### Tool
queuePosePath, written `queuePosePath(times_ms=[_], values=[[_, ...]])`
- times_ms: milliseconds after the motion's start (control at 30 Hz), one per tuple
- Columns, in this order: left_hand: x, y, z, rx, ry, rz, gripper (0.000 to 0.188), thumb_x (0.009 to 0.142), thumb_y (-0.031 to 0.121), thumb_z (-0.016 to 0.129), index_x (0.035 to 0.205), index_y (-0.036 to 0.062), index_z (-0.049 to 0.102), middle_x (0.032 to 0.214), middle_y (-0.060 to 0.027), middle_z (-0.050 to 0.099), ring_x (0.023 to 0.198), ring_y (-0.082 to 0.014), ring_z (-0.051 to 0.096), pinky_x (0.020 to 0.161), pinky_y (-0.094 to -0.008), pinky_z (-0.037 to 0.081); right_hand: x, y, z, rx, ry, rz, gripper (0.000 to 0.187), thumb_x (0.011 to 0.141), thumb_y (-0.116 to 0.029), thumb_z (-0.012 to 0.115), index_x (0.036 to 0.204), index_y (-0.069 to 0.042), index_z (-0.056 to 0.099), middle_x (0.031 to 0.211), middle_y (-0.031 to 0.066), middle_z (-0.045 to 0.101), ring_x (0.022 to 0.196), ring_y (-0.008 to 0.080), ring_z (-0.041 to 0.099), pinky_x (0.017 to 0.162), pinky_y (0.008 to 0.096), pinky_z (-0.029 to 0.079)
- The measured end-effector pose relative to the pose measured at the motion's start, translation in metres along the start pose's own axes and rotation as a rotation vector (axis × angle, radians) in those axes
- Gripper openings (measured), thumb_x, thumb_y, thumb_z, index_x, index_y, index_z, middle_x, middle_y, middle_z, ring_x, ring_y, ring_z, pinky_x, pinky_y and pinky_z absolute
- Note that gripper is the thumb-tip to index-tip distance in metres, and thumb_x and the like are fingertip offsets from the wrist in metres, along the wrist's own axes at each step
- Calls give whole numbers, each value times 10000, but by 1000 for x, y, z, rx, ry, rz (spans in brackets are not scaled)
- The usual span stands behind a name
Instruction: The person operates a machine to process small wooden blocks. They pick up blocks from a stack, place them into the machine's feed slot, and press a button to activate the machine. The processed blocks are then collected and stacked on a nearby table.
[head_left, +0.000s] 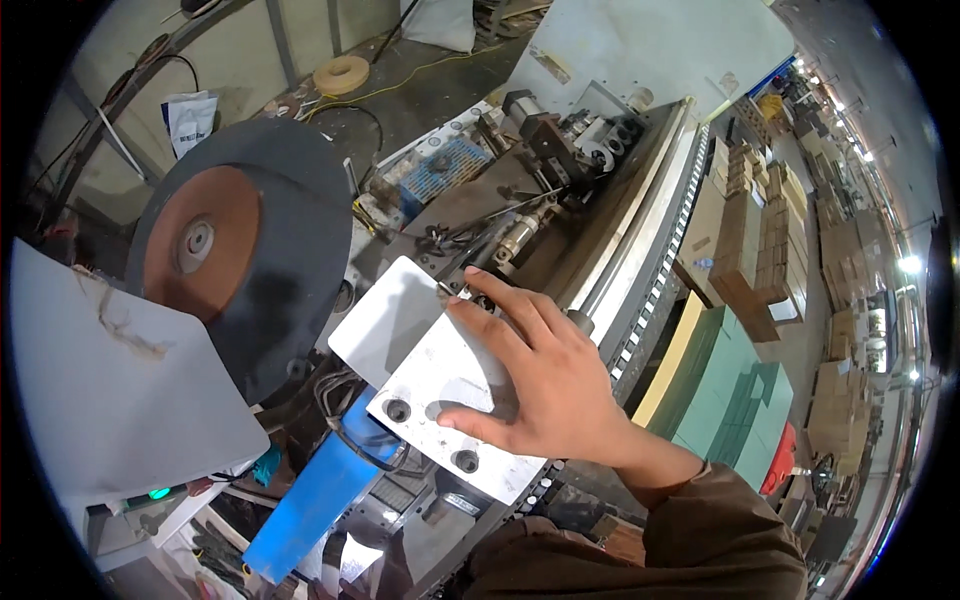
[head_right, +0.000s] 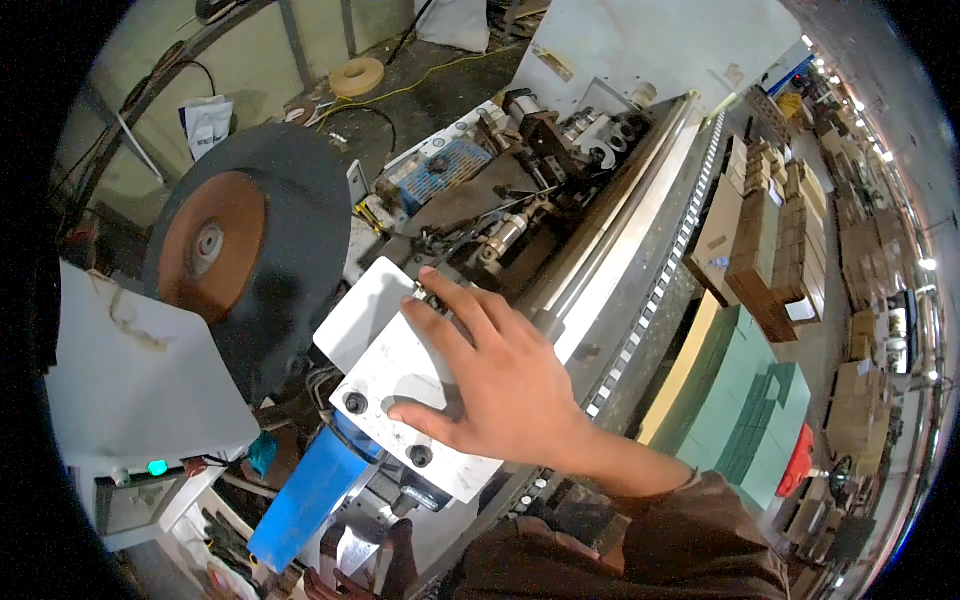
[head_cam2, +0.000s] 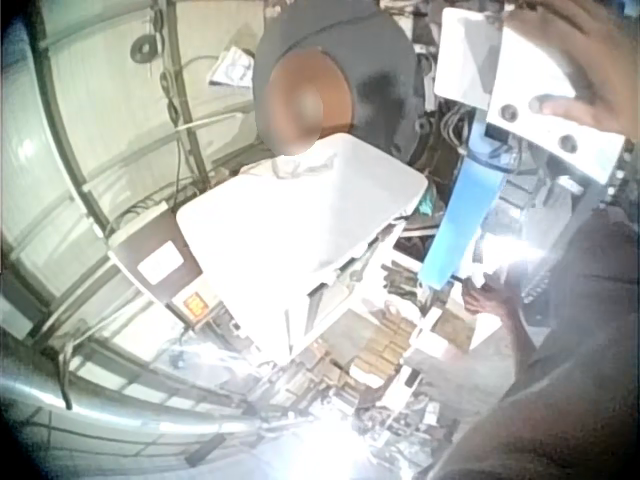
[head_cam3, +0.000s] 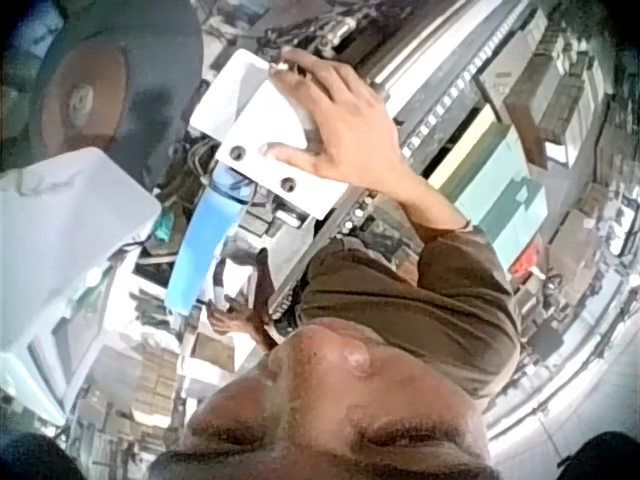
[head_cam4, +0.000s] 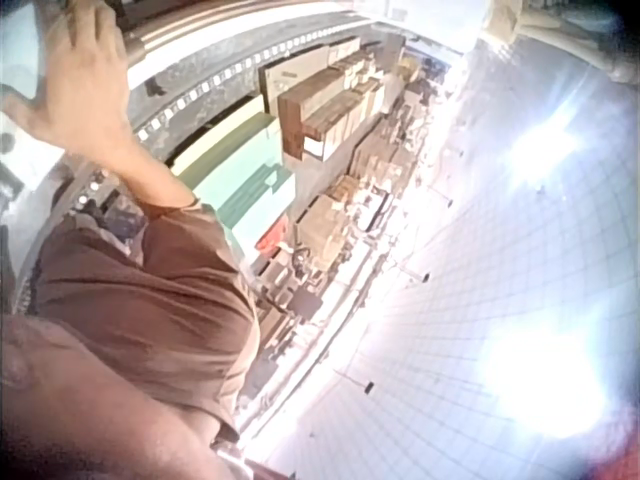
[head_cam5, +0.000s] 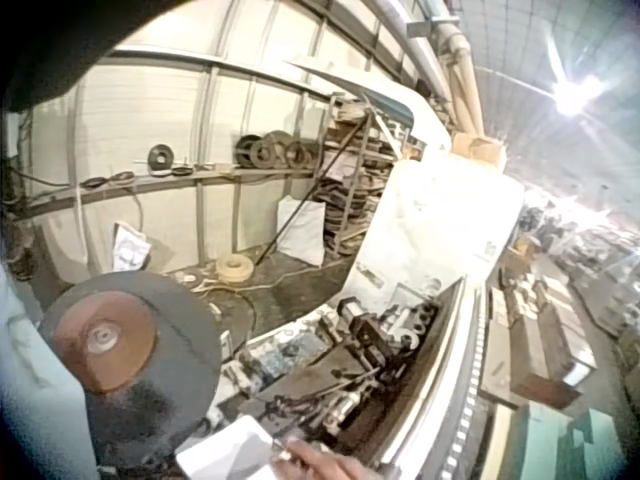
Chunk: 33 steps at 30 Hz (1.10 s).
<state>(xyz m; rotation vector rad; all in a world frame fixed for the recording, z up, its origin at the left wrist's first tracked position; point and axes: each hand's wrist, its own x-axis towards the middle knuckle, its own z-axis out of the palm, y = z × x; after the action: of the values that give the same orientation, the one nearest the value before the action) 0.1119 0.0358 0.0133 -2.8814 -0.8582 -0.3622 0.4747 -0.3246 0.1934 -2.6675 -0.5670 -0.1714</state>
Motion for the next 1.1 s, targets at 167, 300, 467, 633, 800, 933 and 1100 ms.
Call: queuePosePath(times_ms=[167,300,467,633,800,933,1100], values=[[-28,-56,30,-9,-218,113,625,1040,477,688,1495,57,607,1512,-187,612,1368,-407,566,1118,-617,391,-2,1,1,12,23,1,825,946,-660,727,1465,-36,575,1578,182,510,1310,406,603,1040,500,562],[-33,-42,24,-7,-305,169,659,1040,545,664,1468,46,628,1453,-195,647,1324,-378,603,1068,-611,446,2,-1,5,-75,54,-53,863,956,-723,663,1477,-39,588,1555,212,551,1293,421,638,1032,526,586],[-35,-79,63,-83,-407,-43,600,975,174,737,1549,85,589,1568,-185,584,1511,-392,441,1251,-587,268,-4,12,20,-116,134,-71,940,971,-801,562,1452,4,632,1533,270,579,1281,445,666,1026,558,599],[-14,-48,23,-168,-229,60,570,920,87,780,1472,188,678,1279,-110,662,1235,-364,579,1117,-530,367,-8,-2,23,-41,177,-33,818,894,-613,802,1434,-18,650,1543,192,601,1333,407,641,1052,491,563],[-8,24,34,-384,-39,146,563,888,70,760,1421,245,709,1231,-98,655,1181,-312,609,1081,-541,385,-10,1,28,-46,210,-36,811,879,-633,808,1439,-66,655,1542,138,600,1337,392,621,1064,492,543],[2,94,91,-376,-78,282,514,935,202,766,1438,273,691,1250,-85,652,1195,-301,602,1128,-579,362,-11,3,29,-50,238,-42,794,887,-653,784,1437,-93,661,1542,113,600,1334,395,615,1058,500,545],[8,126,154,-347,75,393,379,942,191,735,1312,274,754,1279,24,681,1214,-224,606,1113,-552,394,-10,8,33,-62,274,-66,759,896,-662,767,1417,-118,681,1533,127,606,1305,412,638,1033,508,563]])
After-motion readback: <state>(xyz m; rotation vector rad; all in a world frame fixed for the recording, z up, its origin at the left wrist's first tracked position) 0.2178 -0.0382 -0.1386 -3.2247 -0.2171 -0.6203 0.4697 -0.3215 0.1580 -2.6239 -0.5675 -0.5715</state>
